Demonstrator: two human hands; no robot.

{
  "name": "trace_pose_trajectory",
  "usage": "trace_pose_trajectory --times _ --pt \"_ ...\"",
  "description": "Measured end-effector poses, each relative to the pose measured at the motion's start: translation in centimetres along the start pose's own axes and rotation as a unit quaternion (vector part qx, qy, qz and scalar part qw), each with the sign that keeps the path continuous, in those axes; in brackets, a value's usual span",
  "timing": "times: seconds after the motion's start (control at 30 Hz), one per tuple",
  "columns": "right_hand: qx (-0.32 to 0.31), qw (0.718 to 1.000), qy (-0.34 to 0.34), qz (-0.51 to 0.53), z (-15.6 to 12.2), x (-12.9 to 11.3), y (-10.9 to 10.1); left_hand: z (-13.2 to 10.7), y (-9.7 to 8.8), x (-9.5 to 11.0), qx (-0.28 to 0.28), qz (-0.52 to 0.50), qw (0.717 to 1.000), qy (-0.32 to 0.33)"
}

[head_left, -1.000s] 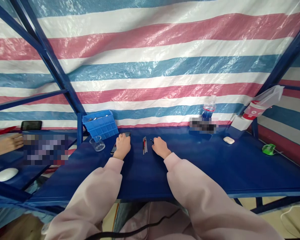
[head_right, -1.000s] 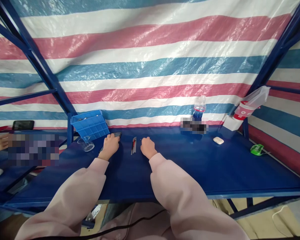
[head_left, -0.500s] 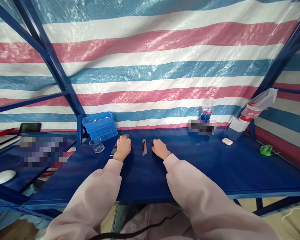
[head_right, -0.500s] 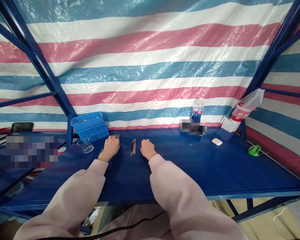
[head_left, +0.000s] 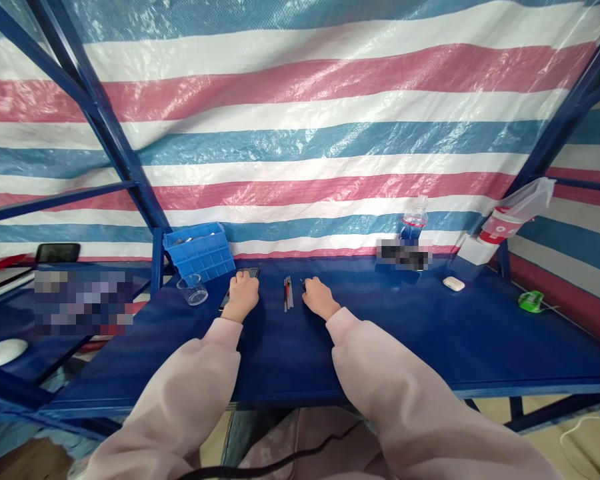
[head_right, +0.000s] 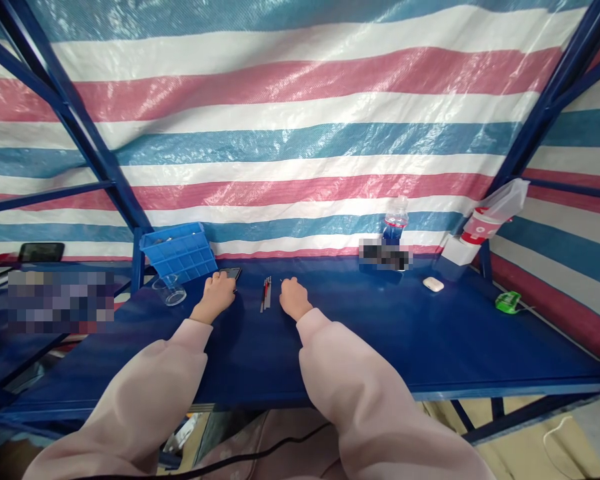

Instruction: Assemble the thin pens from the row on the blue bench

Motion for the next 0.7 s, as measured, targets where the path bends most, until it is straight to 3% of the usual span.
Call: trace_pose_trajectory --times 0.7 --pt "0.002 1.000 -0.003 -0.016 -0.2 -0.2 -0.1 0.8 1.2 0.5 -0.014 -0.012 0.999 0.039"
Point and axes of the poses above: each hand's wrist, its own z-axis towards the middle knuckle, its own y-axis out of the palm, x = y × z, the point moved 4 cm from there along z, towards the middle knuckle, and after that the axes turned 2 degrees about -x, right-handed, at the moved point
